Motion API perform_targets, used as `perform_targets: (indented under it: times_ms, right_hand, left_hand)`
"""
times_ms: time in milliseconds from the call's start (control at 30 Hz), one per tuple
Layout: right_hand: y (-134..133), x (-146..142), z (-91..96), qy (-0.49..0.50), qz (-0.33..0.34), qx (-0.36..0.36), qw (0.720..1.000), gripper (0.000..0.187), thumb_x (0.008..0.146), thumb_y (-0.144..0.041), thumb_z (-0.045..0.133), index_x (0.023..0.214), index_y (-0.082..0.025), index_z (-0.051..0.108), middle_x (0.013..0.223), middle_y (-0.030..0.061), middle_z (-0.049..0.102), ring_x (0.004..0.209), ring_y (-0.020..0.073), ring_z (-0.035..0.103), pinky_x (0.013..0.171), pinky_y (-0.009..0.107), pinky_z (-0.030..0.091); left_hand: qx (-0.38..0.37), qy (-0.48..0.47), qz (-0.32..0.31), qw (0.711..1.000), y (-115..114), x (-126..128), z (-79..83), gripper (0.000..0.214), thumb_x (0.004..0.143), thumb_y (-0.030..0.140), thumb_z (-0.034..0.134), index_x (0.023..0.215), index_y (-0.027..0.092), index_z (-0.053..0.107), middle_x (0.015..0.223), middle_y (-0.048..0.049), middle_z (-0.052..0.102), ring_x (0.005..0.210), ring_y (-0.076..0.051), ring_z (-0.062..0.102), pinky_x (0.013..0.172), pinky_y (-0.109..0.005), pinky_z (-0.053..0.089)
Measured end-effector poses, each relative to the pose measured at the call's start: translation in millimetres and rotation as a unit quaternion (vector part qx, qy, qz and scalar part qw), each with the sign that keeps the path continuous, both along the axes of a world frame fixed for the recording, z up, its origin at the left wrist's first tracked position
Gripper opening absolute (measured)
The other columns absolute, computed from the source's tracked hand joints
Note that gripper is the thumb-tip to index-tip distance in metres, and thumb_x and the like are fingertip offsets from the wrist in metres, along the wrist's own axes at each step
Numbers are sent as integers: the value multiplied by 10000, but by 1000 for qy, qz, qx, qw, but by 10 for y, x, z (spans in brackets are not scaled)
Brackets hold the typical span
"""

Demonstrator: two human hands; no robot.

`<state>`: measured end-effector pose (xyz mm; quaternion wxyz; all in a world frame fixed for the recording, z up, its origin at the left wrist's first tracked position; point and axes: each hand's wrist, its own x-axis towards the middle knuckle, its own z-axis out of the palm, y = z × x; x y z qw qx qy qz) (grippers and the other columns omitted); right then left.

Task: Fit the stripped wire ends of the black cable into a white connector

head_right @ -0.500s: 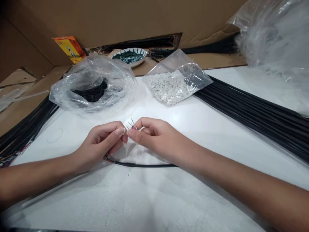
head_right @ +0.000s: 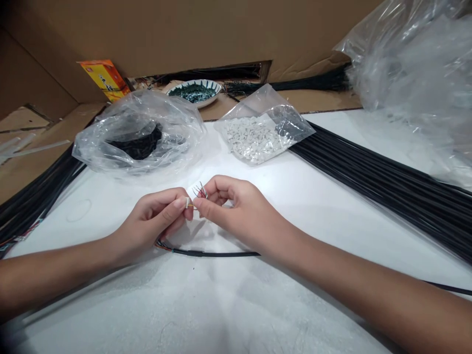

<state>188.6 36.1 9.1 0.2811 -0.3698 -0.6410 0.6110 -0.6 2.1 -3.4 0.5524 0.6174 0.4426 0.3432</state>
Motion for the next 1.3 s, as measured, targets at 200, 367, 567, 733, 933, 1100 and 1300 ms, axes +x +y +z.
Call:
perform_targets:
  times_ms: [200, 367, 567, 733, 933, 1100, 1300]
  right_hand:
    - [-66, -24, 0, -13, -30, 48, 998, 153, 794, -286, 651, 787, -159, 566, 748, -50, 575, 707, 12, 518, 626, 128, 396]
    - [-125, -14, 73, -68, -37, 142, 987, 187, 845, -326, 589, 780, -155, 554, 730, -42, 538, 703, 12, 477, 638, 139, 383]
    - [-139, -24, 144, -69, -30, 129, 989, 154, 808, -273, 635, 737, -149, 578, 701, -46, 569, 683, 13, 490, 628, 139, 382]
    - [-149, -17, 141, -64, -33, 84, 994, 197, 797, -310, 653, 714, -147, 578, 718, -33, 591, 705, 32, 516, 625, 153, 387]
    - [-172, -43, 99, -40, -33, 52, 997, 208, 818, -323, 634, 722, -152, 562, 754, -28, 603, 749, 45, 542, 650, 162, 394]
    - [-209, -75, 71, -21, -42, 58, 997, 216, 835, -316, 618, 718, -153, 538, 767, -19, 603, 779, 61, 555, 682, 180, 405]
    - [-226, -103, 47, -7, -52, 74, 996, 190, 841, -305, 616, 733, -158, 564, 777, -15, 601, 801, 66, 565, 693, 178, 414]
  left_hand:
    - [-19, -51, -14, 998, 1, -17, -9, 339, 950, 421, 440, 770, 144, 519, 487, 78, 383, 427, -12, 299, 413, -152, 223]
    - [-22, -87, -28, 996, 1, -24, -16, 322, 962, 384, 435, 766, 143, 520, 486, 78, 386, 435, -5, 293, 425, -141, 222]
    - [-16, -72, -18, 997, -25, -27, -22, 326, 961, 394, 430, 756, 155, 512, 476, 81, 353, 423, -13, 254, 411, -164, 193]
    - [32, -19, 3, 999, -49, -33, -4, 348, 952, 411, 442, 733, 150, 516, 501, 72, 338, 442, -16, 262, 417, -180, 192]
    - [57, 8, 27, 998, -56, -18, 3, 365, 947, 422, 441, 714, 150, 512, 506, 65, 315, 448, -27, 278, 423, -196, 205]
    - [67, 17, 39, 997, -74, -5, 9, 373, 949, 427, 430, 701, 154, 491, 522, 62, 288, 444, -31, 254, 418, -210, 187]
    - [88, 14, 53, 995, -98, -7, 0, 360, 944, 418, 442, 697, 159, 481, 534, 58, 284, 455, -35, 253, 426, -215, 187]
